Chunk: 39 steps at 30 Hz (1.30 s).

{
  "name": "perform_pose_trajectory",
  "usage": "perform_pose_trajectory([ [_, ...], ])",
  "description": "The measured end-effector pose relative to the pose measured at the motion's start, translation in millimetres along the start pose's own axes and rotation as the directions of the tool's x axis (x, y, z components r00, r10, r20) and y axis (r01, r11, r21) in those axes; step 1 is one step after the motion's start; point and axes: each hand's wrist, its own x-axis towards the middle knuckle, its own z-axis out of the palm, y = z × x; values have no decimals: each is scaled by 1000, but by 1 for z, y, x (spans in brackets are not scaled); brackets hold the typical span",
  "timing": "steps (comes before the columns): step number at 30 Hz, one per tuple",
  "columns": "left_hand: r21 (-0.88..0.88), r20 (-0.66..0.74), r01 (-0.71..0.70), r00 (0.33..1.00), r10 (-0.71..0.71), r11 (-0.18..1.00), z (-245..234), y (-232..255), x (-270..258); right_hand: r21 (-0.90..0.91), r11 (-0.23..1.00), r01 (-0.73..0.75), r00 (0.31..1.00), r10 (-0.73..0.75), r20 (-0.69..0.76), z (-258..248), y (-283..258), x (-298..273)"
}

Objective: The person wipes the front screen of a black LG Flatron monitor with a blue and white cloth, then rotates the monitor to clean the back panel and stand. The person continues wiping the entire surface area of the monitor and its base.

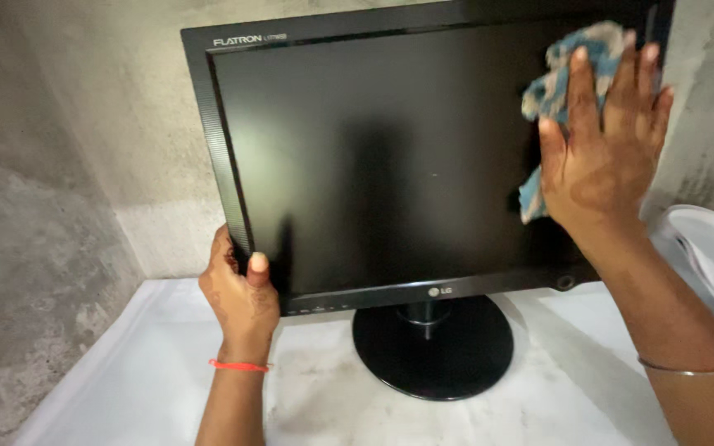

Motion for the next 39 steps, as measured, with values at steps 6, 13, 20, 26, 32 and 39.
perform_pose_trajectory([
  [6, 32, 4, 31, 1000, -31, 999, -1, 3, -3, -12, 1000, 10, 995, -9, 97, -4, -89, 41],
  [13, 11, -7, 0, 1000, 0, 1000, -2, 7, -1, 208, 959, 191, 969, -218, 113, -8, -211, 65],
  [20, -108, -17, 8, 1000, -10, 994, -1, -17, -8, 280, 846, 454, 885, -463, -35, 3, -272, 33],
  [26, -267, 0, 100, 995, -103, 958, 1, -46, -10, 248, 782, 572, 820, -556, -135, 4, -277, -37],
  [32, -310, 26, 78, 997, -73, 947, -3, -27, -10, 365, 684, 632, 766, -621, -164, -2, -254, -68],
  [39, -103, -6, 12, 1000, -13, 995, -2, -7, -6, 82, 620, 781, 624, -765, -162, -7, -175, -77],
])
